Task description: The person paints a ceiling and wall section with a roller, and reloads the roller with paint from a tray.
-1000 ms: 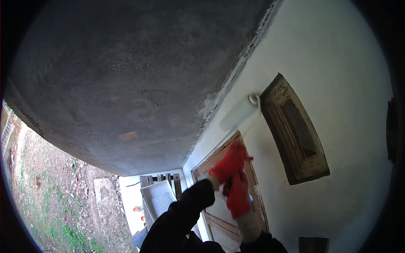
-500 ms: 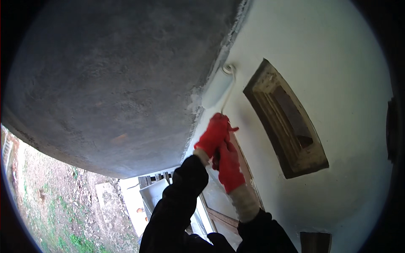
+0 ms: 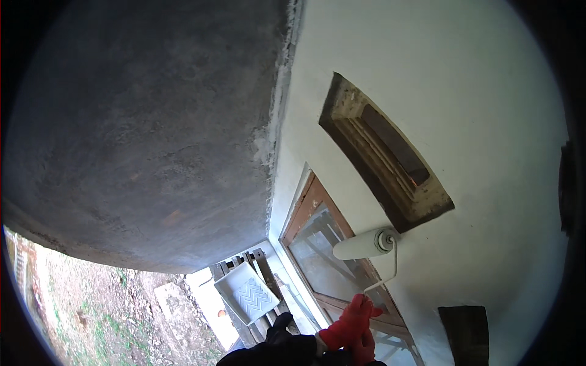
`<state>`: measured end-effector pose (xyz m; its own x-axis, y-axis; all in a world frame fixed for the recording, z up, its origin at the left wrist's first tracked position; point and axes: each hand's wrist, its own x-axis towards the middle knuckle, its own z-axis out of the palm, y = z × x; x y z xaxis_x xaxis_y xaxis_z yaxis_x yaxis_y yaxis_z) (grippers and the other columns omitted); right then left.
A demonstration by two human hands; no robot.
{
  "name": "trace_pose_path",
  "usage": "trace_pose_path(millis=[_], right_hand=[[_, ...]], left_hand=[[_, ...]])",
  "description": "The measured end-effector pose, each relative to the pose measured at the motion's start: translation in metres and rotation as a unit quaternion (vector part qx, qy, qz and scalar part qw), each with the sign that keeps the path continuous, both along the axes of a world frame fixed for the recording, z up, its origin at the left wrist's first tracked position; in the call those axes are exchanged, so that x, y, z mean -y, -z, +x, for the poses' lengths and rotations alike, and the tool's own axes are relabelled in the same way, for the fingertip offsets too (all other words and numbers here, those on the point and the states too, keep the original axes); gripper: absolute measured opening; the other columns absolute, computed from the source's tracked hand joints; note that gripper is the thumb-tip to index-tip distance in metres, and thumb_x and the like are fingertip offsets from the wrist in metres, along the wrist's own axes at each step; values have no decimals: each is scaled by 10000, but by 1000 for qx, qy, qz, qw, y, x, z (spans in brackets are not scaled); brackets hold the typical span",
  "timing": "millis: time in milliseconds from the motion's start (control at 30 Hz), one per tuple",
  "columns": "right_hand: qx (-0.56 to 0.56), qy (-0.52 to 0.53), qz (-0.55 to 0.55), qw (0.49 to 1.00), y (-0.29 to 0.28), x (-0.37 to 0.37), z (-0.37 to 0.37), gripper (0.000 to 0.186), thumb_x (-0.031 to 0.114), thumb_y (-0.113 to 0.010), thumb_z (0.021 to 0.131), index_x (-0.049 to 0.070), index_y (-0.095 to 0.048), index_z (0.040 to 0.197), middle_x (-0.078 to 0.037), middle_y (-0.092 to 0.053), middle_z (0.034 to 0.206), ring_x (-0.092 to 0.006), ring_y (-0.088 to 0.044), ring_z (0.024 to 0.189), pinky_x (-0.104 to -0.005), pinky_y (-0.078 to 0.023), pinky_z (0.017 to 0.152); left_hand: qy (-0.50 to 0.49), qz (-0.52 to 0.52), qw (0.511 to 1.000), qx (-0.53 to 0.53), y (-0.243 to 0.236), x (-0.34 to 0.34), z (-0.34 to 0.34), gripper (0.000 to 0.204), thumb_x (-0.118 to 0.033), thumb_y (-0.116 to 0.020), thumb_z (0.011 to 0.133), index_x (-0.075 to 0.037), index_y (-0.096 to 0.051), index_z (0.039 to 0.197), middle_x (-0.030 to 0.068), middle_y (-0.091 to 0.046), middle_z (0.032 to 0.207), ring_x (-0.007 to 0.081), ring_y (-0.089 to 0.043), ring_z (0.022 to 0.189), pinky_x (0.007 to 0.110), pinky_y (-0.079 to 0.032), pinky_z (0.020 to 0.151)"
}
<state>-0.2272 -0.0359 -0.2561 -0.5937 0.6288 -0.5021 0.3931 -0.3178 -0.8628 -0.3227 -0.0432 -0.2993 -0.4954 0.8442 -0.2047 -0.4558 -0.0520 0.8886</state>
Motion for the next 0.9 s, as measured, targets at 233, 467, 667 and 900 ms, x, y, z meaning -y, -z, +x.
trace_pose_path(millis=[233, 467, 667, 900], right_hand=[[-128, -34, -47, 990, -6, -12, -151, 274, 249, -508, 931, 66, -523, 1134, 6, -493, 602, -75, -427, 425, -237, -330, 365], [-123, -35, -63, 990, -20, -38, -197, 189, 235, -516, 911, 50, -505, 949, -1, -477, 589, -84, -427, 402, -250, -337, 353], [-101, 25, -123, 987, -8, -19, -35, 199, 198, -546, 899, 59, -488, 1030, 7, -482, 604, -79, -433, 424, -247, -346, 364], [-47, 104, -169, 979, -4, 22, 142, 219, 142, -561, 884, 59, -490, 1074, -10, -519, 629, -87, -452, 426, -248, -355, 374]], left_hand=[[-48, -77, 778, -621, 23, -14, -177, 312, -160, -605, 687, -232, -697, 976, 96, -550, 932, 303, -498, 988, 443, -360, 916], [-184, 1, 983, 4, -62, -29, -212, 167, -207, -419, 947, -75, -418, 844, 60, -477, 600, 120, -434, 385, 285, -362, 343], [-131, -2, 986, 104, -43, -19, -49, 133, -179, -430, 951, -70, -394, 884, 90, -514, 644, 164, -589, 490, 241, -354, 278], [-20, -81, 975, 207, -49, 6, 119, 101, -176, -423, 960, -100, -391, 902, 46, -429, 609, 160, -519, 429, 255, -397, 350]])
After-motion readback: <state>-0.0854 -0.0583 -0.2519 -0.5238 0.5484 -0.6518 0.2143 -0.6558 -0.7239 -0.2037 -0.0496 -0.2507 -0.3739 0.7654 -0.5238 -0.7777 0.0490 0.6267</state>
